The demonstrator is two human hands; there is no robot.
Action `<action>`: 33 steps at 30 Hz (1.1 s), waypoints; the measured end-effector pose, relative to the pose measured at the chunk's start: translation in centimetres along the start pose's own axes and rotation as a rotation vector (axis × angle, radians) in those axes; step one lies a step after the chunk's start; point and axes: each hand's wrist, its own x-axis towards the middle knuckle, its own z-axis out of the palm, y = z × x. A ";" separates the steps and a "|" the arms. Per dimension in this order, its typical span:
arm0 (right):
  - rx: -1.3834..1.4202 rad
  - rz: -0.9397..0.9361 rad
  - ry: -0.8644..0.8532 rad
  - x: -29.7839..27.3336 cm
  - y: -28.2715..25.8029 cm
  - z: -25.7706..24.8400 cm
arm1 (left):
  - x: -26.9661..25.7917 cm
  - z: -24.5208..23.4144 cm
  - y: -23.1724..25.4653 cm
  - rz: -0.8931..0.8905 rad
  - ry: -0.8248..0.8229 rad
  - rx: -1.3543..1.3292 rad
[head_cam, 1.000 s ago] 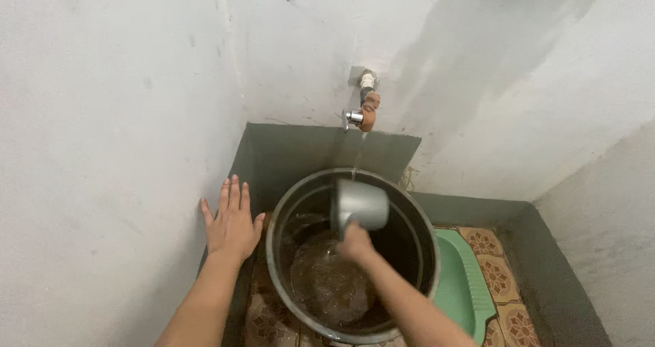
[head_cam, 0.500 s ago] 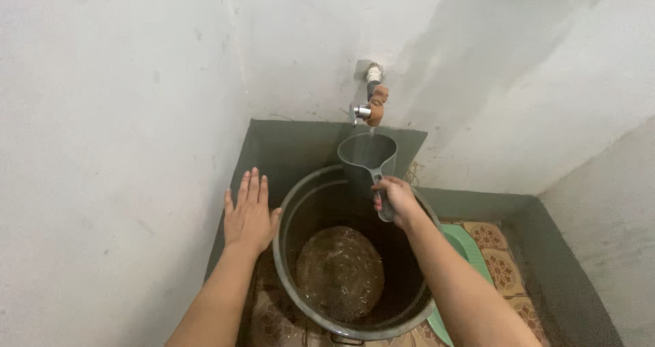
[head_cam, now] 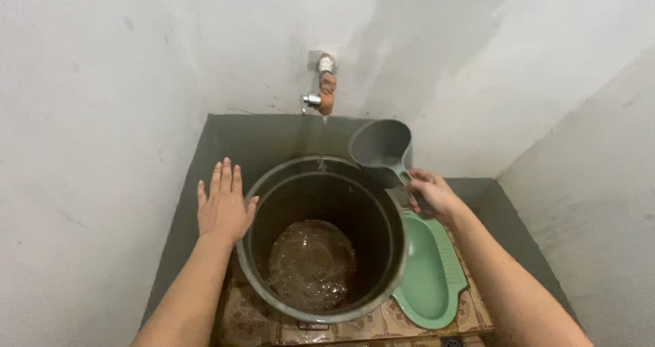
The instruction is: The person scrubs the interior walls of a large water container using a steel wool pad, rinses it with water from a tap and a plastic scoop, and tilts the container to empty the water into a floor drain.
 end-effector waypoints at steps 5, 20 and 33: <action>-0.630 -0.018 0.069 -2.2 5.8 -5.5 | -2.5 0.5 1.8 -0.050 -0.059 0.005; -1.635 -0.252 -0.159 -8.3 10.2 -1.7 | -7.5 0.0 2.3 -0.156 -0.072 0.032; 0.112 0.023 -0.028 11.1 2.2 11.8 | -5.1 -2.7 -1.6 -0.130 -0.038 0.069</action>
